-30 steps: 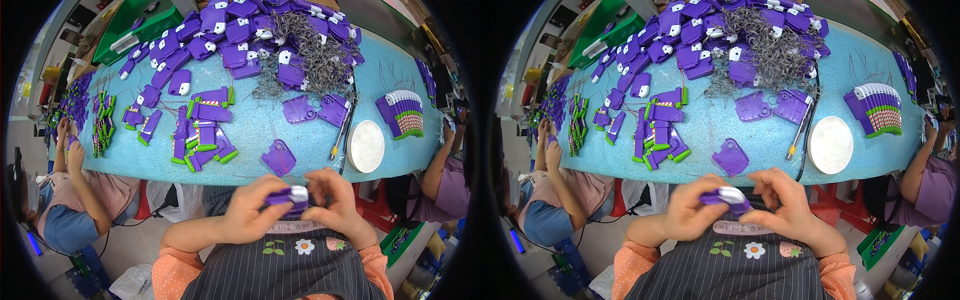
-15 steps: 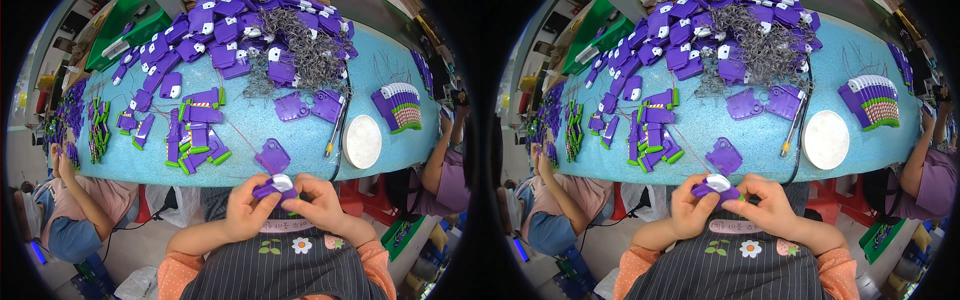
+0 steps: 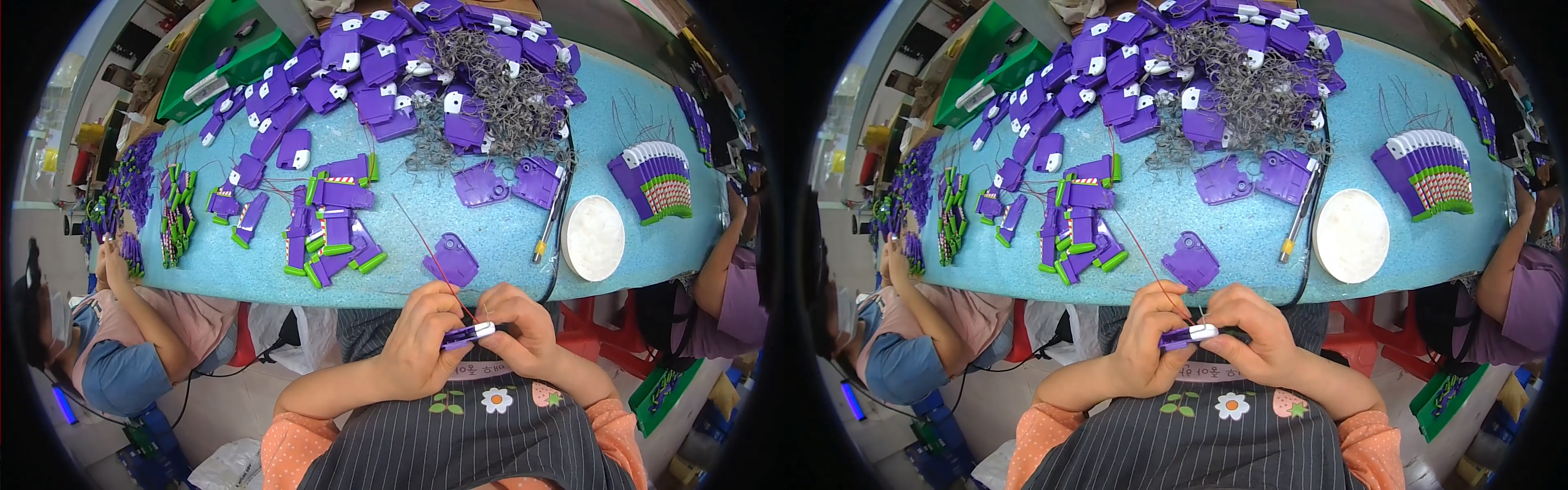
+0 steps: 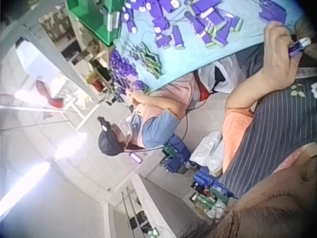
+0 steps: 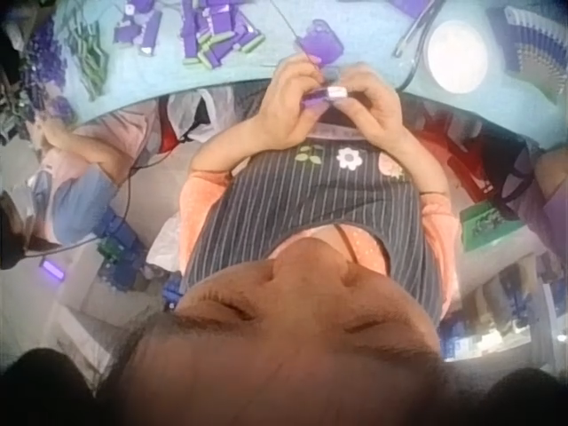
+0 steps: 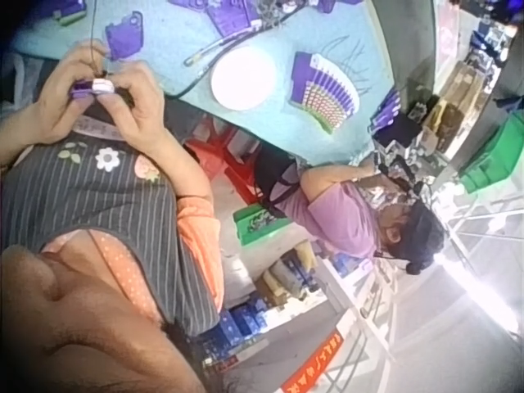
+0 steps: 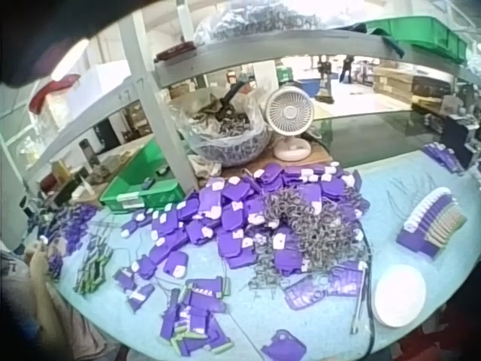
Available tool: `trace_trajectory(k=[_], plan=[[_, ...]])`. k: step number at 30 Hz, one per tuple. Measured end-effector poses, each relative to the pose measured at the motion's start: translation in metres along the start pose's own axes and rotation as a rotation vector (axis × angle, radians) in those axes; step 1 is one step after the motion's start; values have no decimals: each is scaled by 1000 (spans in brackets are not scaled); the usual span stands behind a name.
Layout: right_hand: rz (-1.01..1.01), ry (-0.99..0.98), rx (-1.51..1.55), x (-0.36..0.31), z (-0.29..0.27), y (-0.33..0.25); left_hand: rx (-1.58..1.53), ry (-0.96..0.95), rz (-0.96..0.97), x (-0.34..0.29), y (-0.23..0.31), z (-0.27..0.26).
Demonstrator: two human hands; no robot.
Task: The person assembles toy components by picking up plastic casing pieces, inserting wire loops into them, and snapping the plastic parts together by hand.
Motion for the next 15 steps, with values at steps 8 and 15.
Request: trace_trajectory(k=[8,15], plan=[[-44,470,-76,-21,-64,-44,386,305,-287,39,-47,-92],[-126,851,-627,3,-207,-61,1018,154,-393,63,-130,-161]])
Point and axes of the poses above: each hand's wrist, its own x-axis towards the middle knuckle, its own z-axis out of the palm, y = z × x, the point moved 2 cm from there along x, towards the middle knuckle, and after that the axes turned 2 degrees about -x, right-handed, at the moved point
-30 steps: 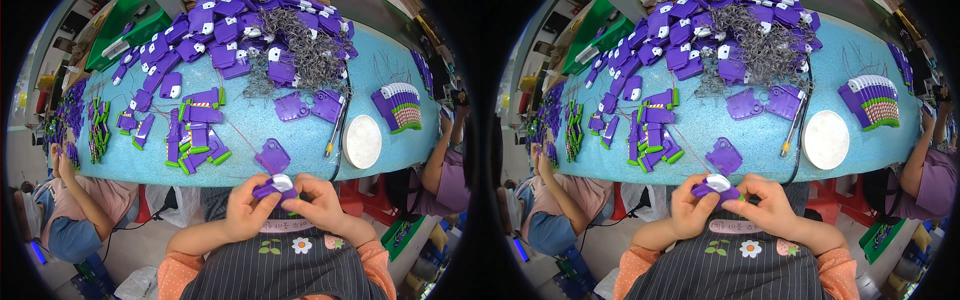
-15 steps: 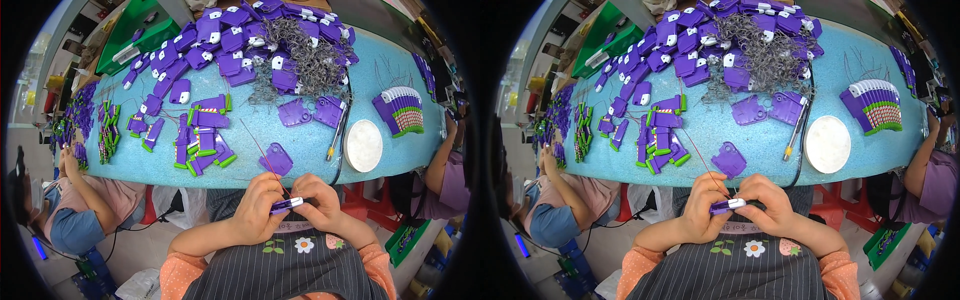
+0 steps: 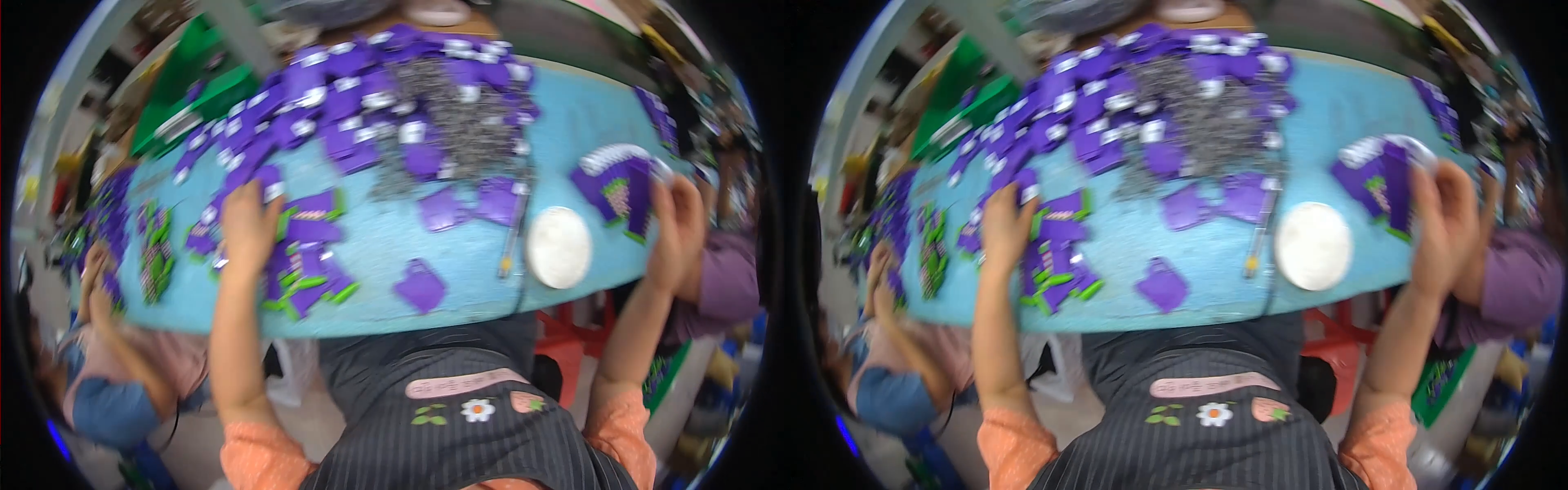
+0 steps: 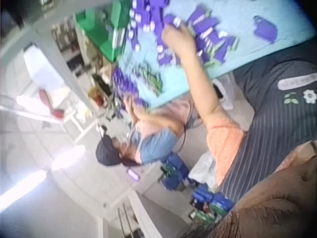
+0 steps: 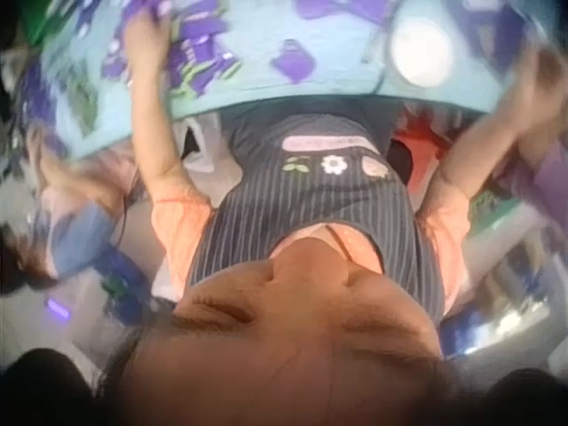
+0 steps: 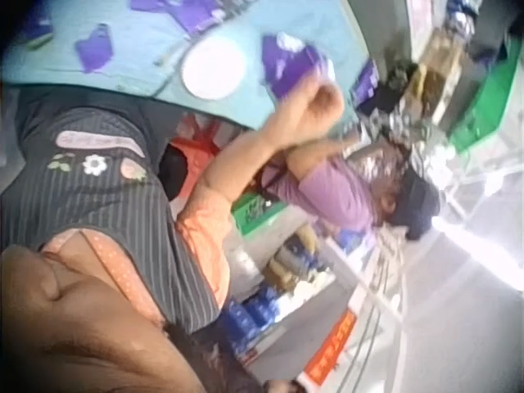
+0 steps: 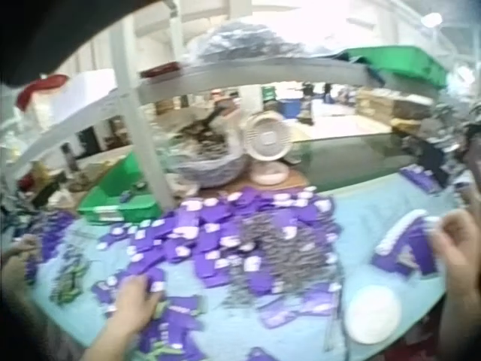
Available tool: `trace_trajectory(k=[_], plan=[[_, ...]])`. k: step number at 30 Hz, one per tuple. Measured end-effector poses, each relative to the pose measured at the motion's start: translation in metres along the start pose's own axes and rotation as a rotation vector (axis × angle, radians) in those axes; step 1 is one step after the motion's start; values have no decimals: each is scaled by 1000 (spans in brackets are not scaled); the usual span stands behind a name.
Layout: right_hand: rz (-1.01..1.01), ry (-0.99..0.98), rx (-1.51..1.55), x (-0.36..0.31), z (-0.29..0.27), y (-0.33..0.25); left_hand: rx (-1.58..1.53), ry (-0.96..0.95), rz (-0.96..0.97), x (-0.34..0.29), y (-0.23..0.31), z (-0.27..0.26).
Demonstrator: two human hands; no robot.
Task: The person assembles toy components by picking up plastic casing pieces, inserting wire loops into them, and snapping the plastic parts together by hand.
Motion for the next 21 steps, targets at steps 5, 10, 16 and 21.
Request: trace_trajectory(k=[5,10,16,21], plan=[[-68,-279,-357,14,50,36,-102,177,-80,3,-11,-9],[-383,-254,-913,3,47,42,-849,171,-138,-23,28,-41],[-320,-1030,-98,-69,100,-95,-1342,-1033,-105,-87,147,-42],[-507,-1127,125,-114,126,-106,-1785,-1060,-216,-101,154,-23]])
Point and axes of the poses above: each hand's wrist, its own x-axis towards the middle knuckle, its own z-axis out of the palm, y = z × x, the point moved 2 cm from there along x, towards the middle knuckle, and after that the axes turned 2 degrees about -x, right-handed, at the moved point
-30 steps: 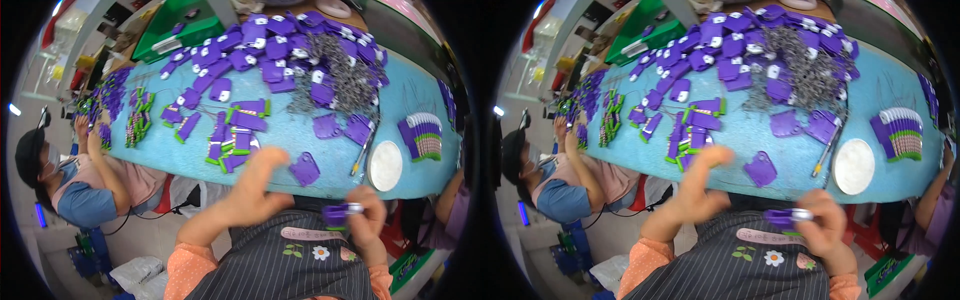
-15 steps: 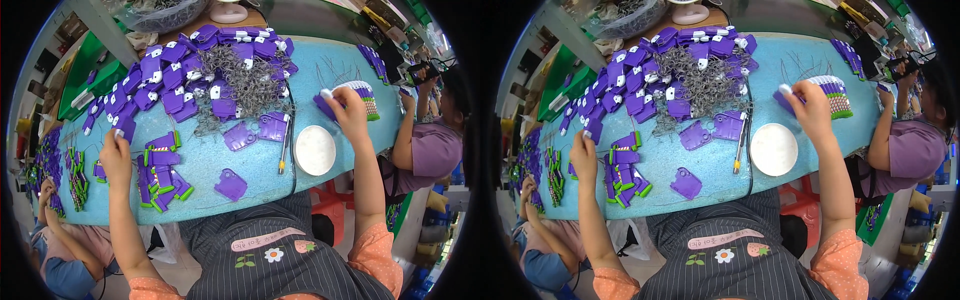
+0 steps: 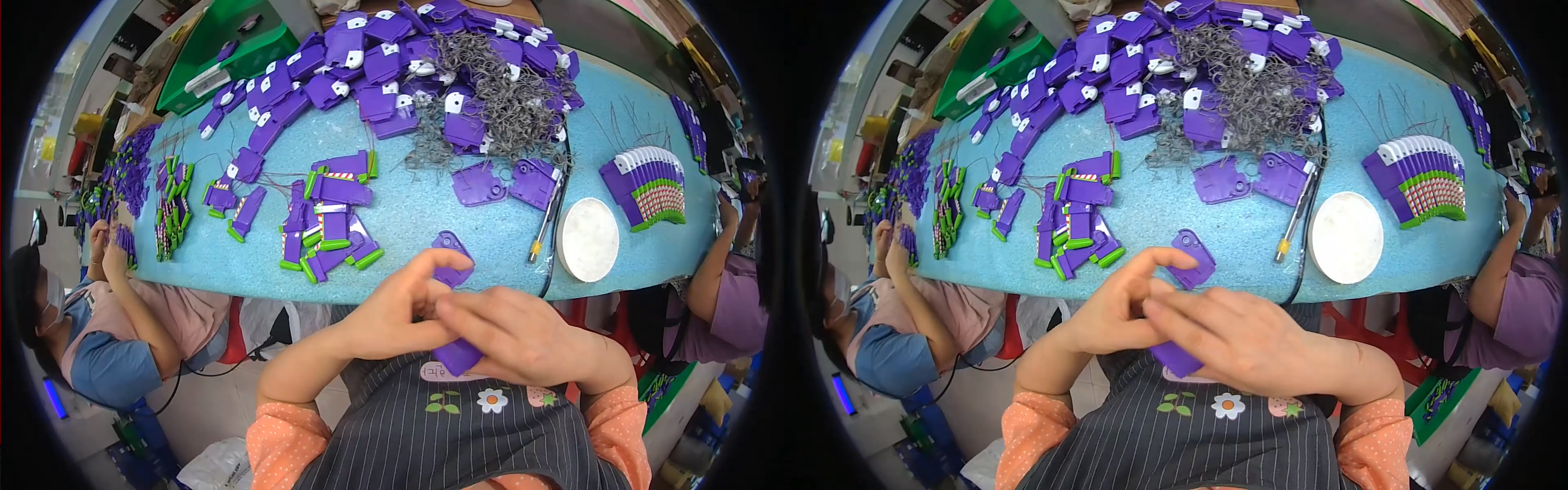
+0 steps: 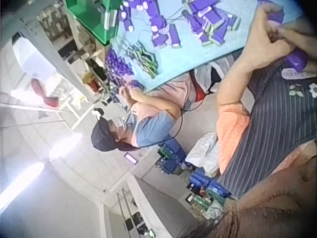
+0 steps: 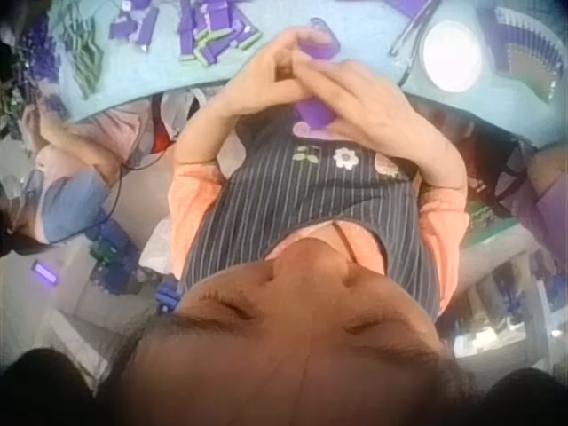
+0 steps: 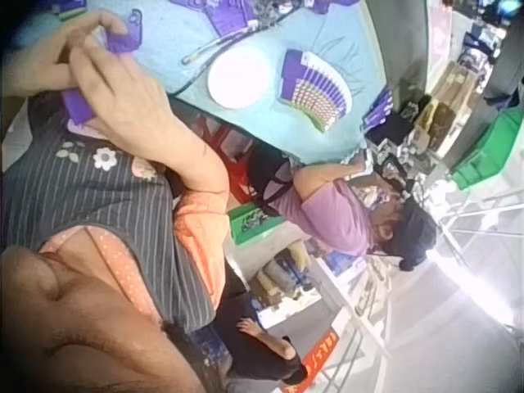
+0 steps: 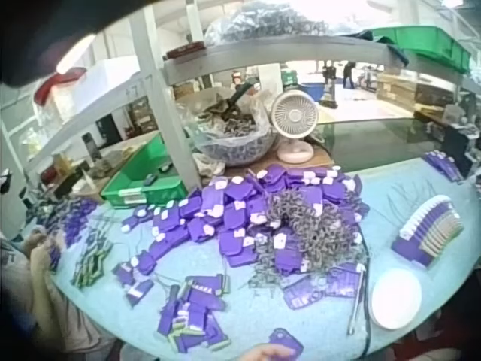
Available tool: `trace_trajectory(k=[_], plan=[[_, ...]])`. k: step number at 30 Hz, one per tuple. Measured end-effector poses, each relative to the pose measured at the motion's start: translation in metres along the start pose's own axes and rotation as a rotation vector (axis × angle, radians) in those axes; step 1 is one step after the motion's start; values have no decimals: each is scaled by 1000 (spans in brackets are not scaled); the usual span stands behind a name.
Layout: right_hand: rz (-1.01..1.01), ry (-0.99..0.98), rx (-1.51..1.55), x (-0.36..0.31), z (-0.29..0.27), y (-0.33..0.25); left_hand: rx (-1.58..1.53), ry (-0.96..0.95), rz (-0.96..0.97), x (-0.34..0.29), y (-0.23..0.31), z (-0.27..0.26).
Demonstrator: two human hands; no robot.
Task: The person assembles toy components by picking up plastic casing pieces, inserting wire loops into them, and snapping the plastic parts together by hand.
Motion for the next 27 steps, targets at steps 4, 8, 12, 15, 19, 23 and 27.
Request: trace_trajectory(k=[4,8,12,15,19,23,27], plan=[[258,131,-72,-7,13,15,-358,-15,128,-27,-35,0],[372,147,-49,-7,31,13,233,279,326,-26,-63,12],[408,249,-77,-9,40,11,557,422,298,-22,-59,2],[425,318,-25,-11,38,11,-16,473,363,-17,-61,-10],[525,219,-254,11,12,30,20,750,473,-56,-19,-46],[228,160,-408,72,29,31,21,873,522,-83,-6,-75],[138,93,-606,125,59,65,-11,812,446,-55,-34,-71]])
Point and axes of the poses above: each hand's wrist, its own x-axis towards the middle knuckle, its own z-axis out of the palm, y = z × x, the point moved 2 cm from there along x, towards the middle knuckle, and after that the axes turned 2 degrees about -x, right-handed, at the moved point
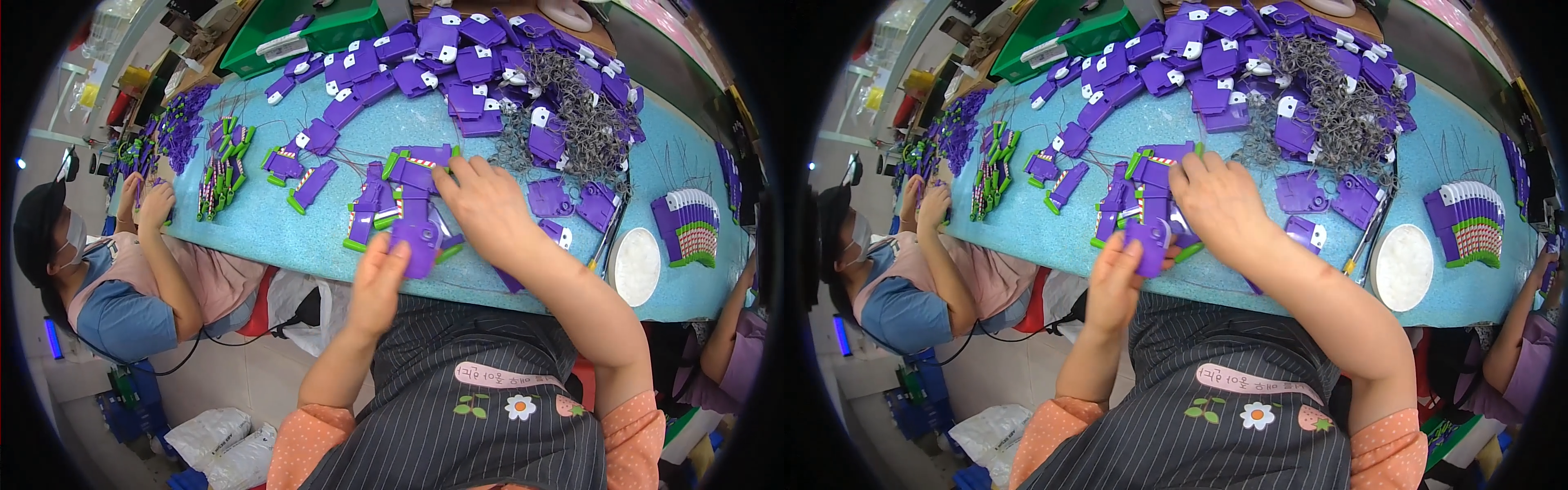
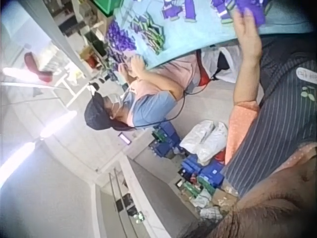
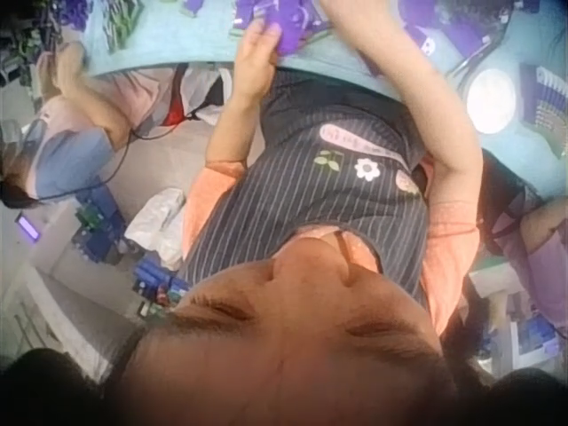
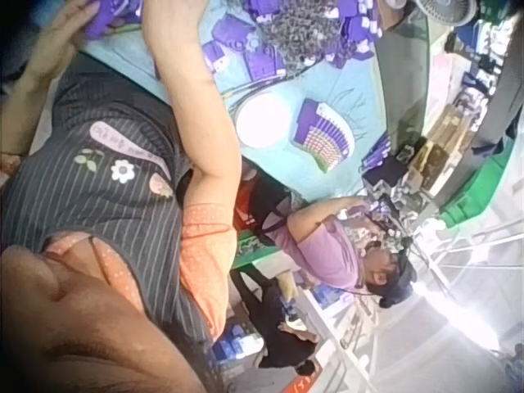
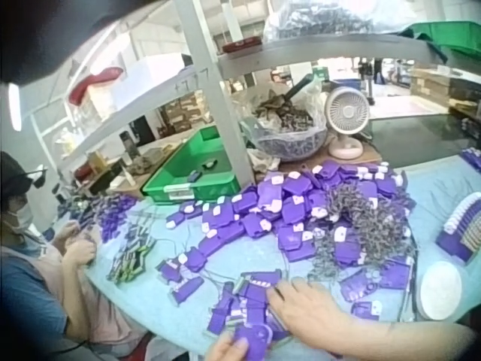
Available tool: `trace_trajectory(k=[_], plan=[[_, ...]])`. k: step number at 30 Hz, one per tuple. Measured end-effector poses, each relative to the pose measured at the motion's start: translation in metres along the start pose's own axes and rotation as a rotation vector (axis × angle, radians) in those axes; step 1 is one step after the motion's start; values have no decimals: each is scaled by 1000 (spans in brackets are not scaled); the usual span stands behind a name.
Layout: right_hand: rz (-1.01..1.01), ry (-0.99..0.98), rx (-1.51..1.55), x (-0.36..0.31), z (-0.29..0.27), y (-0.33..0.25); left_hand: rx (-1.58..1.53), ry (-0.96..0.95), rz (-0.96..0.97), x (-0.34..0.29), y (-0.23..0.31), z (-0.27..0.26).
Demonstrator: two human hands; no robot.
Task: The person assembles toy components by picking up plastic casing pieces, inserting wire loops into them, and snapping the plastic parts together by hand.
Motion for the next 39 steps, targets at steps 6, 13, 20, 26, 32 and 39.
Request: trace_trajectory(k=[6,13,20,26,32,39], plan=[[61,167,206,-8,-40,14,206,-60,207,-15,-15,29],[211,18,634,-75,-109,-1,-214,-190,-5,-12,-6,27],[23,2,410,-76,-62,-35,125,-369,81,-33,9,55],[189,289,506,-118,-43,-20,104,-323,-43,-42,-4,57],[971,167,1584,-135,-41,17,75,-427,-219,-49,-11,65],[765,164,1246,-116,-64,20,-6,-424,-307,-43,-27,76]])
Point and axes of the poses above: each hand's wrist, its own x-axis towards the middle knuckle, its own z-axis out of the palm, y = z × x, the point moved 2 cm from there along x, towards the middle knuckle, and after that the axes turned 2 degrees about -x, right-handed, at the moved point
